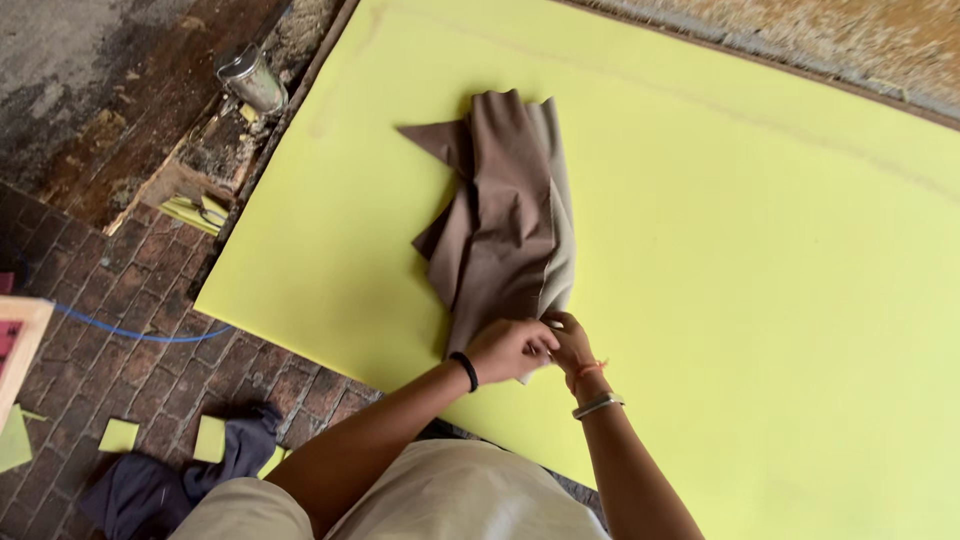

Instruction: The person unfolds a yellow foam sheet and lays it flat on a work table. They spray adhesive onto the foam using a spray gun, then spread a brown fabric sheet over the adhesive-coated foam, smooth it flat by hand, and begin trimming the fabric edge with scissors.

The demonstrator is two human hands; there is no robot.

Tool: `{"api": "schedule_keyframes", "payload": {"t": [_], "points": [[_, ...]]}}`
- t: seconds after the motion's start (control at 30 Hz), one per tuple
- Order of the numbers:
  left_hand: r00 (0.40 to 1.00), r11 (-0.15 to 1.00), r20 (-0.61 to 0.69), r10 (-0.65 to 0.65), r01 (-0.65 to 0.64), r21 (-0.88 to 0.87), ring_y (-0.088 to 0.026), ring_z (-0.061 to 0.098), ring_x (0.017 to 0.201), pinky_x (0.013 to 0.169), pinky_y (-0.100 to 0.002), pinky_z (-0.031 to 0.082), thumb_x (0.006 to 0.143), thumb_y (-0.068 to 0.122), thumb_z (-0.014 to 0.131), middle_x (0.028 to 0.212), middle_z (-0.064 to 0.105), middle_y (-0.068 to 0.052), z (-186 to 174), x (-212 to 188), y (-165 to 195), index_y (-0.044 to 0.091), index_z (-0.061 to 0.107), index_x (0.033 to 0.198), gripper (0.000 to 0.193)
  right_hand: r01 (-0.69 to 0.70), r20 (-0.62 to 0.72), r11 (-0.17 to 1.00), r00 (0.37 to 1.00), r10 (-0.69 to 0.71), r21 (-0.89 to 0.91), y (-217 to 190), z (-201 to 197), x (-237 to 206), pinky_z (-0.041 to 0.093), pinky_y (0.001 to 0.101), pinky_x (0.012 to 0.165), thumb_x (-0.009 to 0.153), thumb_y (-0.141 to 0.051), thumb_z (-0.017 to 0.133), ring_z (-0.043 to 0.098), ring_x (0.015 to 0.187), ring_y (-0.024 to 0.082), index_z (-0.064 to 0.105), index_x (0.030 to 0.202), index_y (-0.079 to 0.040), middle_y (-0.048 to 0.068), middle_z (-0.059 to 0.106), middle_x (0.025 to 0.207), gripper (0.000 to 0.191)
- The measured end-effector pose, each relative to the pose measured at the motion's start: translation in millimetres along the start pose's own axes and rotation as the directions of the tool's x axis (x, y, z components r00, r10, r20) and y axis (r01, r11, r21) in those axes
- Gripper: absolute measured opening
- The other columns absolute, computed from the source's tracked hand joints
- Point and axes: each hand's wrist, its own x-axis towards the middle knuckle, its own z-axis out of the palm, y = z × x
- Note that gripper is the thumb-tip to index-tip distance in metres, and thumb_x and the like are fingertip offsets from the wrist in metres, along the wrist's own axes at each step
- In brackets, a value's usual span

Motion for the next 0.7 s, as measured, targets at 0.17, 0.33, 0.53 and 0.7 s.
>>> {"api": "schedule_keyframes", "payload": {"t": [0.17, 0.33, 0.53, 0.7], "points": [[0.882, 0.984, -0.454, -0.125, 0.169, 0.057, -0.016, 0.075, 0.094, 0.087, -0.030, 0.060, 0.089, 0.008, 0.072, 0.100, 0.078, -0.008, -54, -5, -74, 0.007, 0.070, 0.112, 0.023, 0.141, -0.111, 0.752, 0.955, -0.275, -0.644, 5, 35, 37, 0.051, 0.0290, 0.074, 0.087, -0.044, 0.085, 0.069, 0.089, 0.021, 0.075, 0.114, -0.001, 0.011, 0.074, 0.097, 0.053], [0.605, 0.819, -0.691, -0.395, 0.573, 0.033, -0.031, 0.065, 0.110, 0.095, -0.038, 0.052, 0.093, 0.032, 0.079, 0.122, 0.067, -0.023, -125, -6, -119, -0.002, 0.053, 0.135, 0.061, -0.016, -0.052, 0.969, 0.999, 0.003, -0.245, -28, 35, 28, 0.051, 0.0356, 0.056, 0.093, -0.042, 0.069, 0.070, 0.064, 0.022, 0.072, 0.109, 0.000, 0.011, 0.072, 0.084, 0.044], [0.522, 0.764, -0.560, -0.643, 0.483, -0.427, -0.032, 0.065, 0.113, 0.096, -0.041, 0.054, 0.082, 0.030, 0.087, 0.129, 0.063, -0.022, -115, 40, -116, -0.005, 0.047, 0.139, 0.078, 0.260, -0.196, 0.966, 0.946, -0.257, -0.011, -78, -41, -63, 0.041, 0.0265, 0.057, 0.098, -0.040, 0.065, 0.049, 0.063, 0.009, 0.075, 0.096, 0.000, -0.001, 0.063, 0.075, 0.041], [0.533, 0.684, -0.541, -0.650, 0.101, -0.723, -0.026, 0.063, 0.100, 0.072, -0.039, 0.049, 0.077, -0.006, 0.064, 0.126, 0.062, -0.017, -124, 65, -105, 0.016, 0.044, 0.146, 0.074, 0.232, -0.592, 0.963, 0.761, -0.266, -0.134, -108, -116, -119, 0.025, 0.0324, 0.056, 0.102, -0.039, 0.071, 0.034, 0.064, 0.010, 0.066, 0.088, -0.001, -0.004, 0.047, 0.074, 0.040]]}}
